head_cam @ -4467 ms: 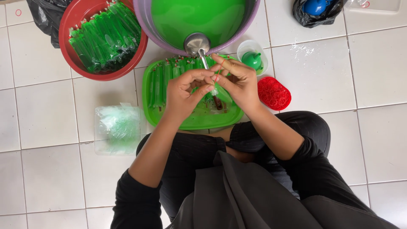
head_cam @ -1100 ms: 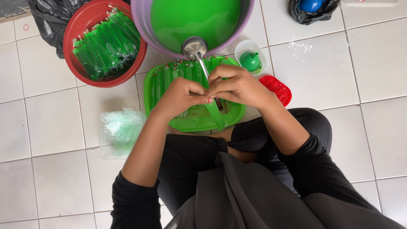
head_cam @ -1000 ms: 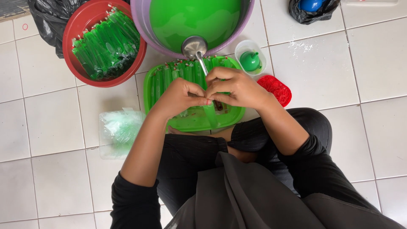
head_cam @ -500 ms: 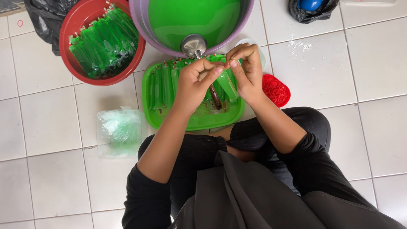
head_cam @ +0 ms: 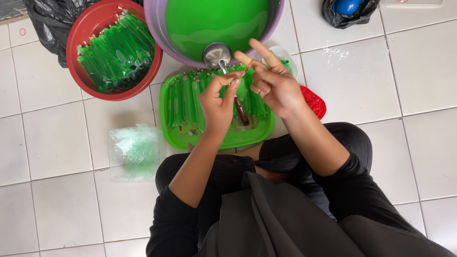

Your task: Filling small plastic tubes with green liquid using a funnel and ladle and tying them shut

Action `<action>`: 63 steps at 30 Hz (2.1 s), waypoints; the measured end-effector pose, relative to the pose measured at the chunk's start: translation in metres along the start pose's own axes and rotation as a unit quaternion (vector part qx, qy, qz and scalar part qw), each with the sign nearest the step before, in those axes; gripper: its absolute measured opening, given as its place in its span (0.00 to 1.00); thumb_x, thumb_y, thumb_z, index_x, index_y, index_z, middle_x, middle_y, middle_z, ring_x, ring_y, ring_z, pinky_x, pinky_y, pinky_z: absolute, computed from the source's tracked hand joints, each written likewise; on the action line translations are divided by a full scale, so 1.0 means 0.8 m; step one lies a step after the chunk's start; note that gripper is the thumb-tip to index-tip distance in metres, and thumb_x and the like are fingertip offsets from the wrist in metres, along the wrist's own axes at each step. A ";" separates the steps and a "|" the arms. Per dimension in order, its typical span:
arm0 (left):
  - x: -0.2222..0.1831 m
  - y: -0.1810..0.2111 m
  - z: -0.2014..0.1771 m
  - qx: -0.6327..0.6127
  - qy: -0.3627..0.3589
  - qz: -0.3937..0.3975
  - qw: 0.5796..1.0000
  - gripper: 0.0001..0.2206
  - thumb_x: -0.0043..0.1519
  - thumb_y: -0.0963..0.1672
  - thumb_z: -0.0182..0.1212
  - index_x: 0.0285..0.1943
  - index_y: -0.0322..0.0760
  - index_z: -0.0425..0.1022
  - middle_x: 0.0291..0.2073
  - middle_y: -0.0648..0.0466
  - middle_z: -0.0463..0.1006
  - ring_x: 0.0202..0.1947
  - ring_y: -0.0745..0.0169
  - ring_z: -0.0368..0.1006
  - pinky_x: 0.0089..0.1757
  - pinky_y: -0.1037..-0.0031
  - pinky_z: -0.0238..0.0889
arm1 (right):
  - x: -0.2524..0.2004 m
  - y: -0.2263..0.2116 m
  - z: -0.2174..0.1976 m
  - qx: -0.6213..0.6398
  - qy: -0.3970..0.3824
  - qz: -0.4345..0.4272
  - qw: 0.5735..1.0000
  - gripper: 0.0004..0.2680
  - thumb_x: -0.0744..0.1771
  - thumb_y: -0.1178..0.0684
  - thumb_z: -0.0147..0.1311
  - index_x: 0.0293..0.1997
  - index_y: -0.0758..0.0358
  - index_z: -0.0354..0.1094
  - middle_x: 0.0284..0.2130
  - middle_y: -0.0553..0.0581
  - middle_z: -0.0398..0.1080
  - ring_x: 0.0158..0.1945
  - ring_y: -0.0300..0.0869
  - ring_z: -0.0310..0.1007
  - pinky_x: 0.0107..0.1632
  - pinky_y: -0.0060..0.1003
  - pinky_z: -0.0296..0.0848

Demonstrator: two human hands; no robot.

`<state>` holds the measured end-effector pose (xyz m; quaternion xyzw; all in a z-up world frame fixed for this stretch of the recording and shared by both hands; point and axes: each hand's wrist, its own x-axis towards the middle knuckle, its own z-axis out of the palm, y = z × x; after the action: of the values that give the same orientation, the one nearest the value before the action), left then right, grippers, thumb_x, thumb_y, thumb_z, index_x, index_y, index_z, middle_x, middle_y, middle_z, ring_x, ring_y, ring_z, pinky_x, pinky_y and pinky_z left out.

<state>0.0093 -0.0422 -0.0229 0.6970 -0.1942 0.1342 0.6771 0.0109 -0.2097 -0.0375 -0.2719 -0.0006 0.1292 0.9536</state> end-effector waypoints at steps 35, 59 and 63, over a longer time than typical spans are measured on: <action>-0.008 -0.014 -0.013 -0.095 -0.026 -0.025 0.995 0.12 0.58 0.36 0.73 0.44 0.30 0.72 0.50 0.37 0.78 0.46 0.40 0.82 0.44 0.60 0.83 | 0.022 0.020 -0.030 -0.415 0.007 -0.250 0.875 0.10 0.65 0.63 0.67 0.50 0.68 0.75 0.29 0.56 0.74 0.26 0.32 0.63 0.31 0.24 0.64; -0.082 -0.294 -0.156 0.304 -0.001 -0.294 0.906 0.28 0.57 0.48 0.76 0.65 0.43 0.71 0.63 0.42 0.65 0.69 0.38 0.56 0.65 0.44 0.45 | 0.033 0.218 -0.126 -0.612 0.018 0.063 0.788 0.27 0.69 0.63 0.51 0.77 0.73 0.39 0.65 0.84 0.56 0.62 0.64 0.70 0.55 0.54 0.79; -0.089 -0.297 -0.145 0.371 -0.115 -0.435 0.813 0.32 0.46 0.45 0.79 0.61 0.55 0.71 0.62 0.46 0.57 0.64 0.35 0.56 0.47 0.43 0.66 | 0.021 0.227 -0.141 -0.693 -0.029 0.052 0.718 0.23 0.69 0.61 0.52 0.75 0.68 0.52 0.69 0.76 0.52 0.66 0.67 0.64 0.58 0.54 0.77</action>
<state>0.0622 0.0813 -0.2611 0.9173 0.1175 -0.1932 0.3278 -0.0096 -0.1154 -0.2287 -0.8528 -0.1034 0.1499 0.4895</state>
